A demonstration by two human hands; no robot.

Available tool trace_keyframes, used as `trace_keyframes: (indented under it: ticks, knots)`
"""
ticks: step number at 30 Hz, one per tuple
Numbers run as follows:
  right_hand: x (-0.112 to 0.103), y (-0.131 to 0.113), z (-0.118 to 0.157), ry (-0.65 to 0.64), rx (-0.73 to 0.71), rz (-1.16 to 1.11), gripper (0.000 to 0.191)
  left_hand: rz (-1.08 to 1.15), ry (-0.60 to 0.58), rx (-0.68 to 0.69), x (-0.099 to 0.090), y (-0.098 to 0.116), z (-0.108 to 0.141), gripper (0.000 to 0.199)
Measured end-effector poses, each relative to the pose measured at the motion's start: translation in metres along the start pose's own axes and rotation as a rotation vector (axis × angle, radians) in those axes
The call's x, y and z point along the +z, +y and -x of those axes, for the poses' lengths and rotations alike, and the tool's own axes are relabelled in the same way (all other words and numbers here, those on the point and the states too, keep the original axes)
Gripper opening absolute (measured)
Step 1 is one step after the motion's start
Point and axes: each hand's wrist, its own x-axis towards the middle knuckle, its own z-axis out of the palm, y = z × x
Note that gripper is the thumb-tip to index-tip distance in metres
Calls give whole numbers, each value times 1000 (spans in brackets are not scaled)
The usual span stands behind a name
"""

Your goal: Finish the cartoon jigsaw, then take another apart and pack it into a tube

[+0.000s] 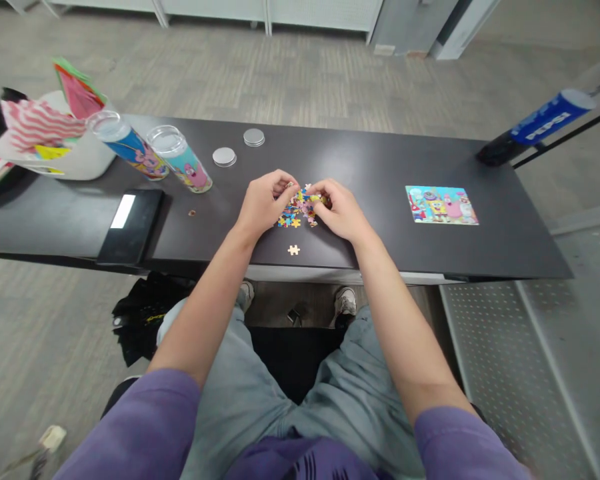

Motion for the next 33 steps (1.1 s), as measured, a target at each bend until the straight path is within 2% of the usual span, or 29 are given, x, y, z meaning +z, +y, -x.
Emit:
trace_keyframes:
  ticks: [4,8,13,16,23,33]
  knots:
    - [-2,1,0,2,-21,23,22,-12,22,-12,1,3,0,7]
    - [-6,-1,0,-4,23,59,14,5,26,11,3,5,1,5]
    - [-9,-9,3,-19,39,48,41,47,26,19,7,8,3,5]
    - [-10,-12,5,-53,41,74,48,76,5,23,8,9,4,6]
    - [-8,-6,6,83,35,64,33,112,42,-29,3,-1,2,3]
    - [-7,-8,7,17,-3,111,33,191,-52,-29,8,1,8,17]
